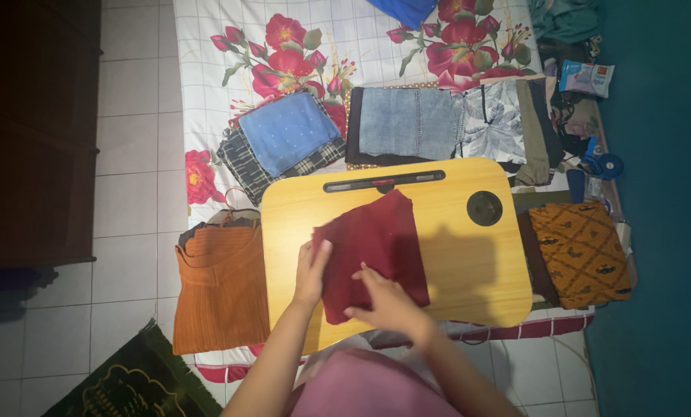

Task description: The person folds clothes including pants and a shirt on a small table placed on a bed.

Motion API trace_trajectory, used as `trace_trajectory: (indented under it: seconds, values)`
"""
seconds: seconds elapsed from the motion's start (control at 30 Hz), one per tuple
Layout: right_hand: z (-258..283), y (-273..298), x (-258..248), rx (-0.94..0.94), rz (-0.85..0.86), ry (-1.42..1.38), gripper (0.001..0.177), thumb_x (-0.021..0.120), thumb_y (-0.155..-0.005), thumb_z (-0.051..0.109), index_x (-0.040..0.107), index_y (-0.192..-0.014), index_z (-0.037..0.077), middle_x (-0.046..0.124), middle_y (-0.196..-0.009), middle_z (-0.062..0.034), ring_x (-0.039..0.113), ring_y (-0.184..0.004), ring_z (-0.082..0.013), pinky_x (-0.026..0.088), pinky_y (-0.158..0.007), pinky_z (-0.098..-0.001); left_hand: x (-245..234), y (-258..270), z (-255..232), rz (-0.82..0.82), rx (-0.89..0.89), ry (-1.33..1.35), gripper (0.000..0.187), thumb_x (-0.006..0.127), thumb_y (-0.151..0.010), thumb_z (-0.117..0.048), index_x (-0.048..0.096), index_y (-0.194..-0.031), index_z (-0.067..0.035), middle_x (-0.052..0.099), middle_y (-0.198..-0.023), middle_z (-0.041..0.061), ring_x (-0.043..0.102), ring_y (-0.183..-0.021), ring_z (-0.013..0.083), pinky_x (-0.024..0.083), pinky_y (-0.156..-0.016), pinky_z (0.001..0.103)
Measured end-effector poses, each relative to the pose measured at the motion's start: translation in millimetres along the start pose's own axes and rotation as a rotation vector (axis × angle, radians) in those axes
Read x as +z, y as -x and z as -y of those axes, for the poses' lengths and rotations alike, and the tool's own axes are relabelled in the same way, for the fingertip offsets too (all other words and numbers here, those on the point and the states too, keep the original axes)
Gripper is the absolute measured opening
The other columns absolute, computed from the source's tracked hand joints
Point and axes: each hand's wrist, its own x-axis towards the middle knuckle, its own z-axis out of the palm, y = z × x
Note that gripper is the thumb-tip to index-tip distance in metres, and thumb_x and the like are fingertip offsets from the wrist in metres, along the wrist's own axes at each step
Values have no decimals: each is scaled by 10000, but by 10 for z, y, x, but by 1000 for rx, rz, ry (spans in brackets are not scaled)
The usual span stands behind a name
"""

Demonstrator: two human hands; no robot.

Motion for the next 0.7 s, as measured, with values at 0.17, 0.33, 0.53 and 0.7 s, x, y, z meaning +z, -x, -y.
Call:
trace_trajectory:
  seconds: [0.17,0.33,0.53,0.7]
  values:
    - [-489,-303,14,-126,-542,-58,315,614,-1046,325,563,-1324,185,600,-1470,-52,566,-1523,-287,493,-1240,-427,-17,45,-72,-137,274,-476,394,727,-922,-306,647,-1166,-6,618,-1122,161,619,-1063,317,496,-958,394]
    - [-1068,-526,60,-68,-625,585,591,545,-1004,367,401,-1541,167,364,-1628,-104,350,-1480,-351,255,-1195,-557,-71,24,-75,-215,85,-630,409,789,-898,-318,616,-1010,34,633,-996,208,618,-940,383,502,-880,439]
    - [-1570,-469,212,160,-823,436,597,518,-1053,363,362,-1572,112,287,-1611,-241,320,-1479,-440,268,-1193,-544,11,120,-326,-201,-263,-580,511,837,-838,-377,657,-1113,13,728,-1057,195,711,-1015,324,542,-915,398]
    - [-1537,-17,288,147,-348,523,593,448,-1039,213,324,-1617,265,345,-1666,-146,359,-1486,-364,316,-1187,-500,83,196,-209,174,-486,-43,589,818,-788,-196,638,-1281,71,738,-1173,159,715,-1089,301,570,-958,426]
